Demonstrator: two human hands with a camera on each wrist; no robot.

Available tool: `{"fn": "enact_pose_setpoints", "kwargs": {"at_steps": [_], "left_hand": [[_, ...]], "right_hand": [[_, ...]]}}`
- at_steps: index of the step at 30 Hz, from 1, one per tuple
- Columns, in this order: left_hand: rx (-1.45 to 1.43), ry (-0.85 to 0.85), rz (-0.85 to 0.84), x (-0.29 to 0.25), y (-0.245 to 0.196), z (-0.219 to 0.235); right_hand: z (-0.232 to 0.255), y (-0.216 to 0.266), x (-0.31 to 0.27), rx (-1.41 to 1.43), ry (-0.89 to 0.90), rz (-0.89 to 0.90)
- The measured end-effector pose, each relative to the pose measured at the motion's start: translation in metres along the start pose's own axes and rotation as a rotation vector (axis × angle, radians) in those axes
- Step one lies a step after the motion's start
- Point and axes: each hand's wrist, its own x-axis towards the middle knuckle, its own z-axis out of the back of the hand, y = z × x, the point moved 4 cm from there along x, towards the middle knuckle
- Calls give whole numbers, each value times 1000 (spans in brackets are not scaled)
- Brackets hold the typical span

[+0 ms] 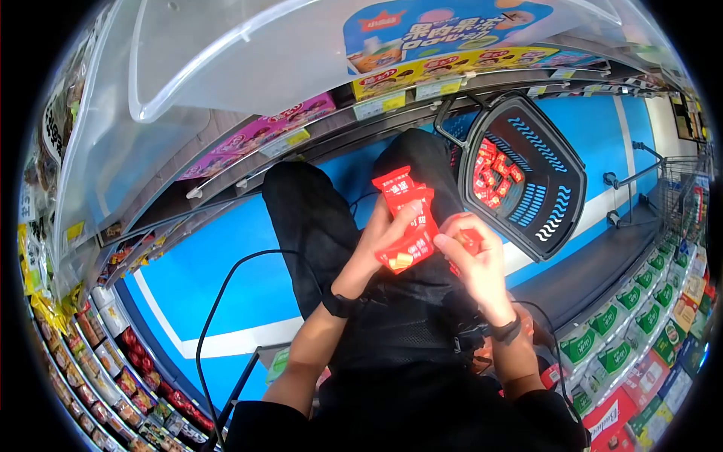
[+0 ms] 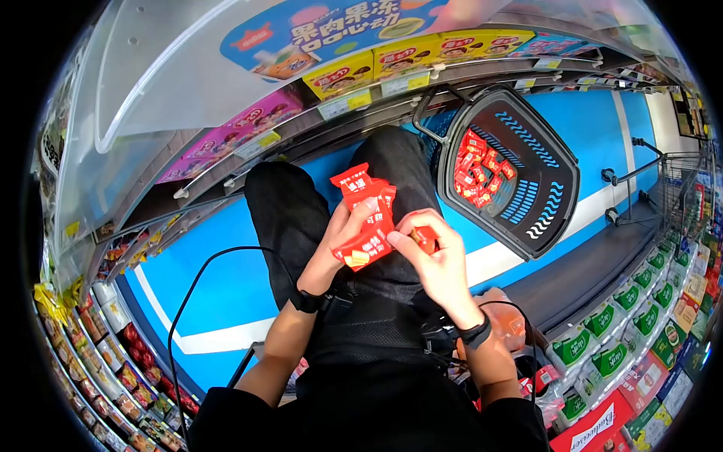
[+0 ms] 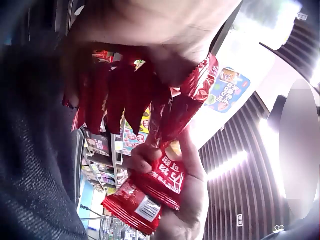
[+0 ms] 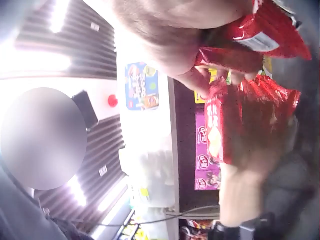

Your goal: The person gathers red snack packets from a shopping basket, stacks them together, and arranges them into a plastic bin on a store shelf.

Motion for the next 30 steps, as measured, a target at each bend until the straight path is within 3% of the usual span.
{"fn": "enact_pose_setpoints", "kwargs": {"at_steps": [2, 4, 7, 8, 10, 11, 13, 14, 16, 17, 22, 25, 28, 30], "left_hand": [[19, 23, 25, -1, 1, 1], [60, -10, 6, -2, -1, 1], [-32, -66, 70, -4, 2, -6], [-31, -87, 64, -3, 2, -6], [-59, -86, 36, -1, 2, -10], [-113, -92, 26, -1, 4, -10], [-166, -99, 26, -4, 10, -8], [-258, -110, 54, -5, 17, -5], [-423, -122, 114, -10, 28, 3], [-451, -114, 132, -15, 30, 9], [-374, -173, 80, -27, 27, 21], [-358, -184, 73, -27, 23, 24], [-326, -241, 42, -31, 15, 23], [-486, -315, 35, -31, 13, 28]], "right_hand": [[7, 6, 2, 130, 48, -148], [8, 7, 6, 58, 8, -64], [6, -3, 0, -194, 105, -198], [2, -7, -1, -183, 77, -100], [6, -16, -7, 57, 30, -424], [9, -18, -8, 58, 26, -429], [14, -21, -10, -37, 118, -262], [16, -20, -11, -277, 253, -157], [15, -15, -14, -515, 403, -195], [15, -23, -14, -529, 391, -72], [-9, -18, -12, -824, 389, -21], [-33, -24, -13, -1048, 516, 140], [-51, -35, -8, -1157, 578, 183], [-57, -36, -7, -1147, 604, 204]]}}
